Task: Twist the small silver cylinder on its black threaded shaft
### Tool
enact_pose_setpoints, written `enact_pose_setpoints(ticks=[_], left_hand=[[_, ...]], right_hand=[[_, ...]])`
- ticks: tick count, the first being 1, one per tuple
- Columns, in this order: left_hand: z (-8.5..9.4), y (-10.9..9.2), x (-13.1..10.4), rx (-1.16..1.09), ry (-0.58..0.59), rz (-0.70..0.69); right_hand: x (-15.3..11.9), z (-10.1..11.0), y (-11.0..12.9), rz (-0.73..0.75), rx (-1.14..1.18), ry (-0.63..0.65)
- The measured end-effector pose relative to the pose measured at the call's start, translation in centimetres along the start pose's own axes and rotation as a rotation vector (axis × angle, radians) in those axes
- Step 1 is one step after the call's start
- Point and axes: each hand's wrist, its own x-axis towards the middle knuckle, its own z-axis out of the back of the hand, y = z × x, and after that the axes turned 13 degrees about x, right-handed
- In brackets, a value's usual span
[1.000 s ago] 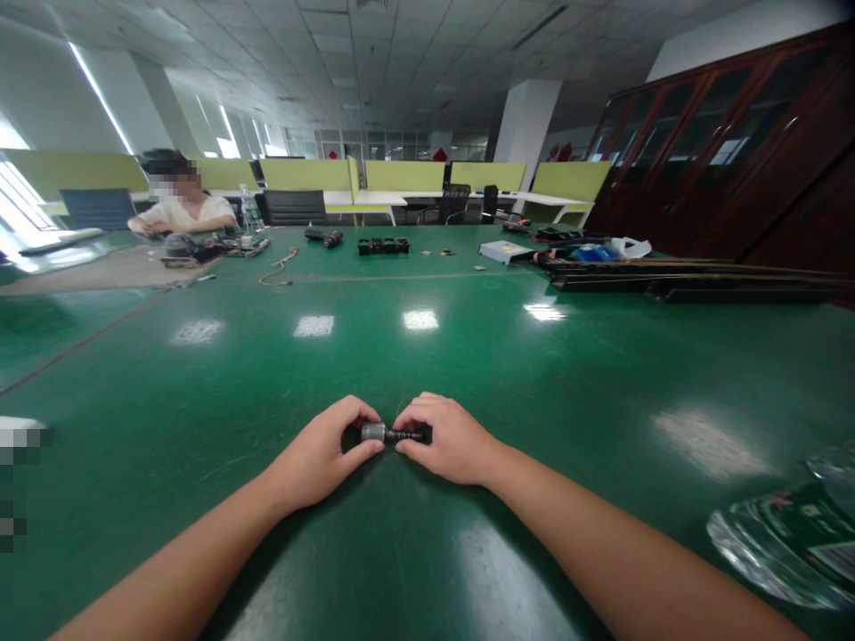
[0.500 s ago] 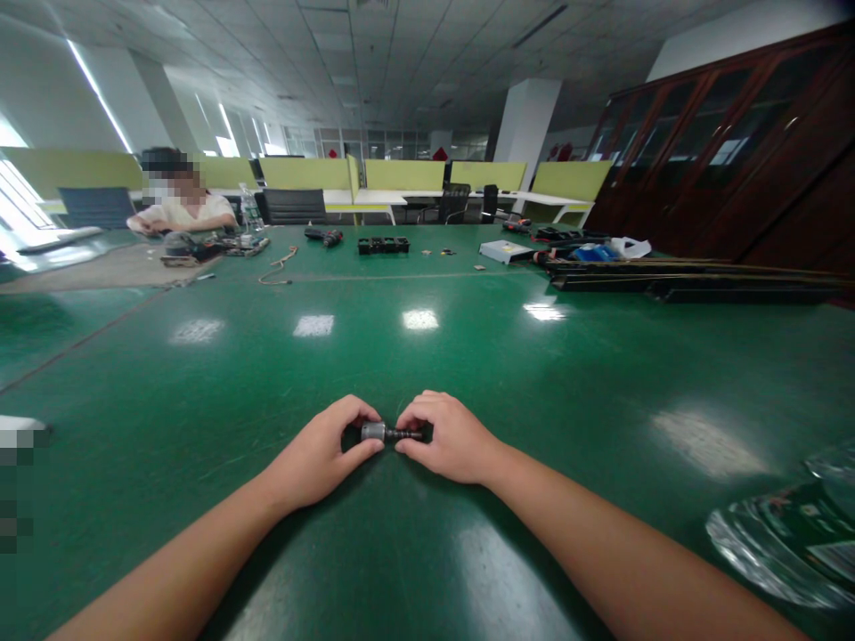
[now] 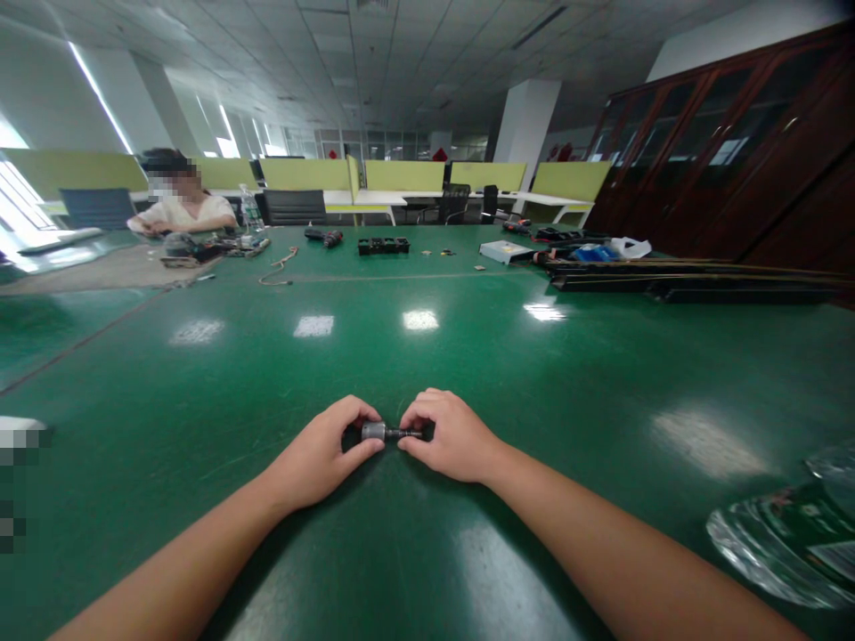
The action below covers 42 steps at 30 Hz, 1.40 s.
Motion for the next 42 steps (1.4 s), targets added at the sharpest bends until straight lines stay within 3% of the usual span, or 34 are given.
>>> enact_pose_setpoints(ticks=[42], left_hand=[[-0.18, 0.4, 0.07, 0.005, -0.025, -0.013]], right_hand=[[-0.03, 0.32, -0.63, -0.049, 0.006, -0.039]])
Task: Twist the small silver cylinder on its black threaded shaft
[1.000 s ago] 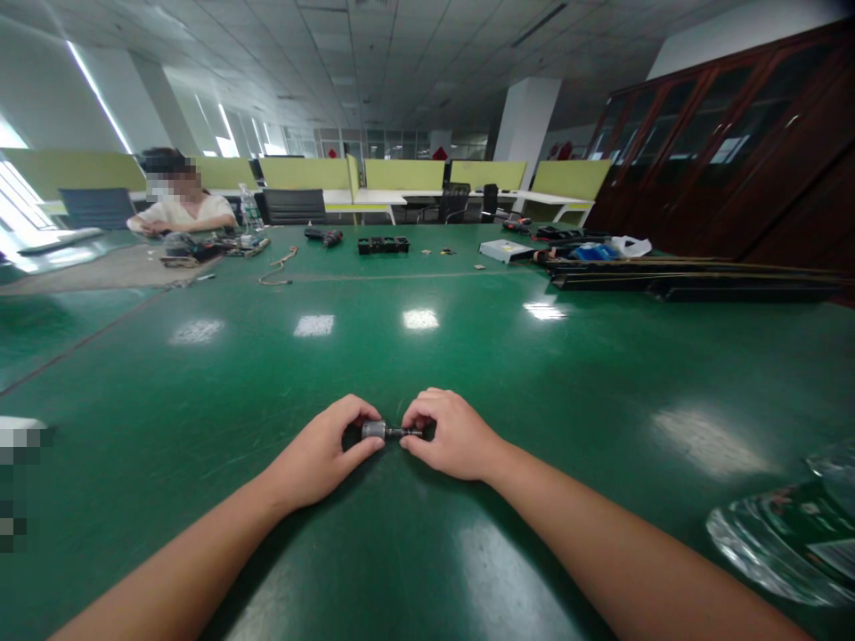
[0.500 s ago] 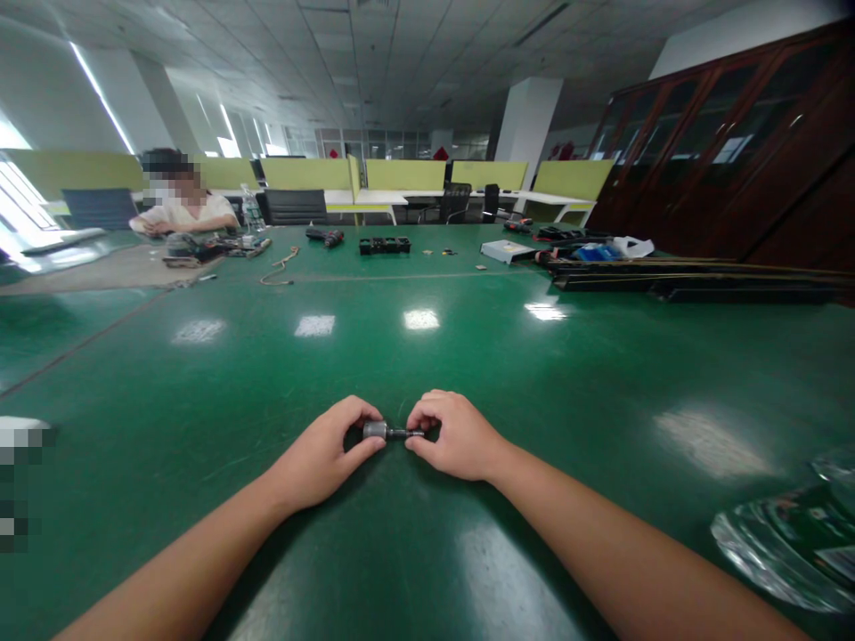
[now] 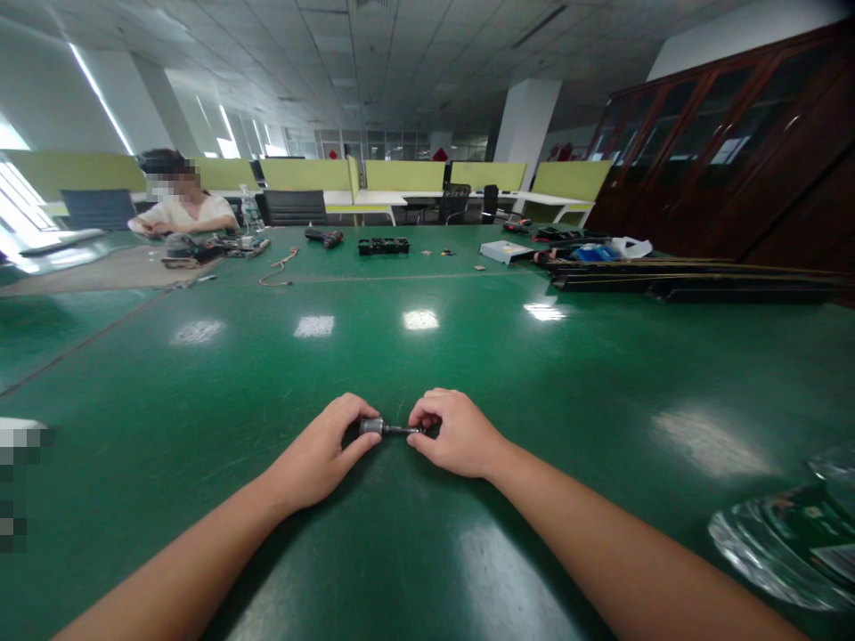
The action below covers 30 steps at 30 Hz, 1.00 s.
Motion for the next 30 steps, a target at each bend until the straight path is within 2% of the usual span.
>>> enact_pose_setpoints(ticks=[2, 8, 20, 30], left_hand=[[-0.03, 0.04, 0.01, 0.004, -0.008, 0.005], [-0.08, 0.11, 0.04, 0.012, -0.012, 0.053], [-0.08, 0.19, 0.01, 0.001, 0.001, 0.049], [-0.06, 0.3, -0.02, -0.02, 0.005, -0.009]], right_hand=[[0.0, 0.08, -0.13, -0.022, -0.008, -0.013], [-0.06, 0.5, -0.63, -0.157, -0.05, -0.16], [-0.09, 0.4, -0.24, -0.074, -0.043, -0.048], [-0.05, -0.22, 0.05, 0.089, 0.087, 0.051]])
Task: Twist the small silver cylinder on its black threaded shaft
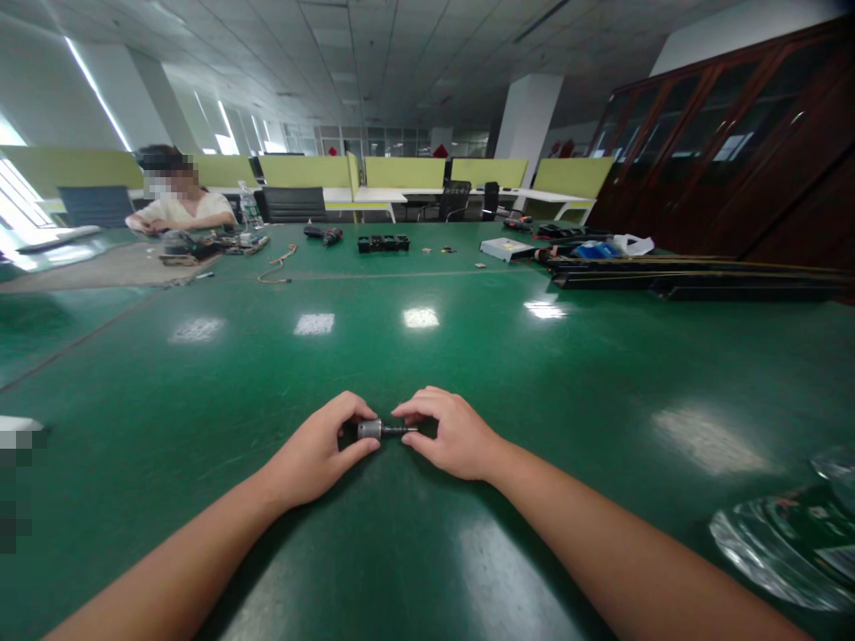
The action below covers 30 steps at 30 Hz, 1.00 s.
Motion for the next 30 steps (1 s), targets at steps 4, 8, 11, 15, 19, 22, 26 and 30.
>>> enact_pose_setpoints(ticks=[4, 8, 11, 15, 19, 22, 26, 30], left_hand=[[0.0, 0.04, -0.03, -0.026, 0.015, -0.05], [0.07, -0.04, -0.09, -0.022, 0.011, -0.051], [0.13, -0.16, -0.12, -0.024, 0.021, -0.047], [0.19, -0.22, -0.17, -0.03, 0.025, -0.034], [0.19, -0.23, -0.08, -0.019, 0.019, -0.031], [0.21, -0.32, 0.03, -0.003, 0.016, -0.028], [0.18, -0.27, -0.04, -0.005, 0.02, -0.039], [-0.02, 0.06, -0.23, -0.032, -0.006, -0.08]], right_hand=[[-0.1, -0.13, 0.35, 0.035, 0.051, 0.05], [-0.11, -0.2, 0.4, 0.025, 0.055, 0.04], [-0.13, -0.26, 0.31, 0.034, 0.016, 0.051], [-0.11, -0.31, 0.29, 0.04, -0.01, 0.069], [-0.06, -0.33, 0.37, 0.037, -0.022, 0.072], [-0.02, -0.34, 0.39, 0.036, -0.028, 0.077], [0.01, -0.28, 0.43, 0.041, -0.034, 0.086], [-0.02, -0.24, 0.58, 0.039, -0.05, 0.098]])
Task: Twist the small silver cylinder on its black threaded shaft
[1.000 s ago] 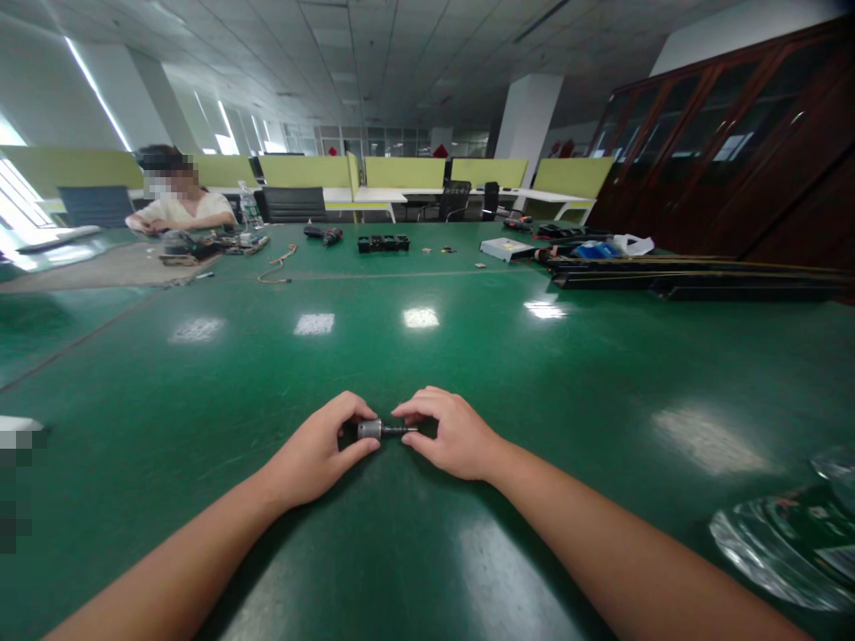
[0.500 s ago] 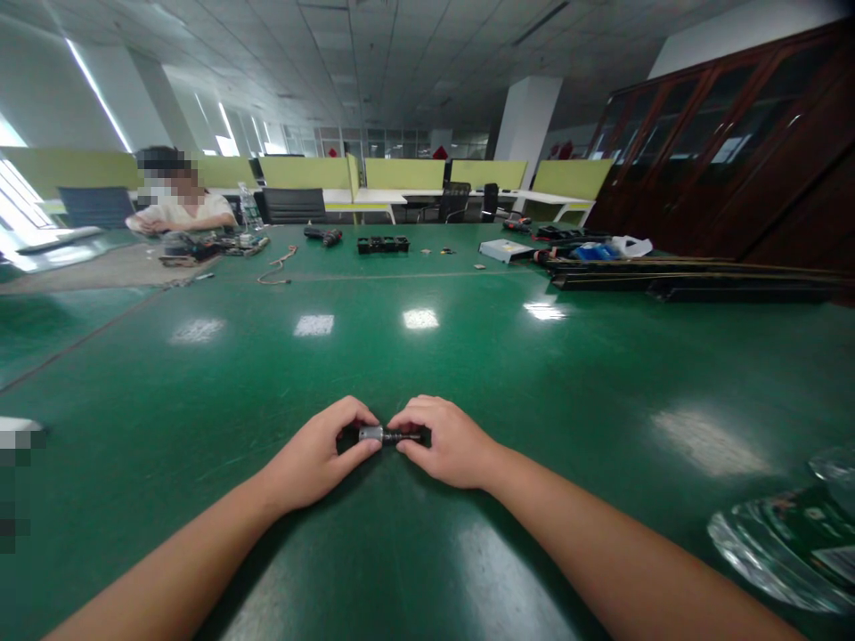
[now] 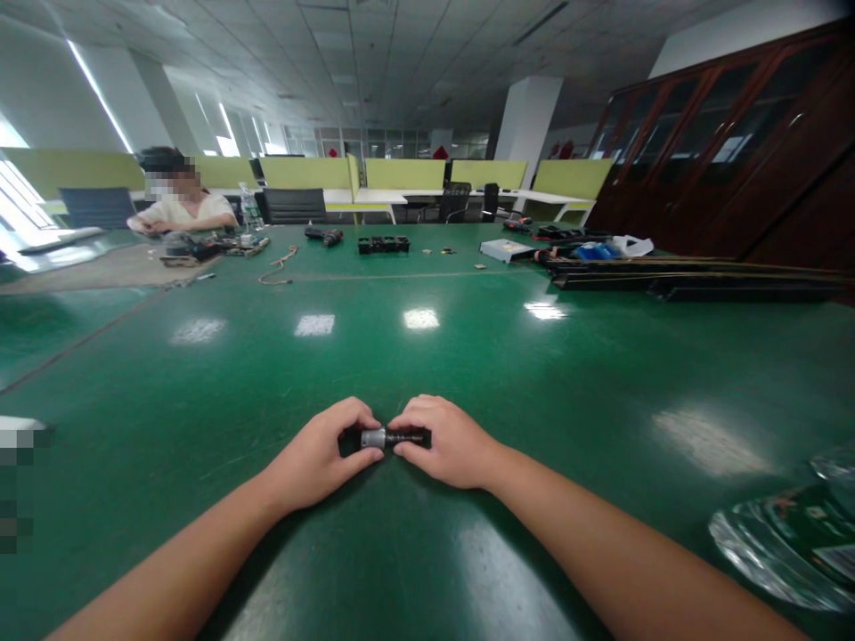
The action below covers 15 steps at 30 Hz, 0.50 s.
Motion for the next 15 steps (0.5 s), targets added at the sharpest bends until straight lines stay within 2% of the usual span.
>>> enact_pose_setpoints(ticks=[11, 15], left_hand=[[-0.02, -0.08, 0.07, -0.014, -0.005, -0.008], [-0.06, -0.12, 0.07, -0.007, -0.003, 0.002]], right_hand=[[0.05, 0.02, 0.34, -0.014, -0.041, 0.045], [0.02, -0.15, 0.24, -0.006, -0.029, 0.018]])
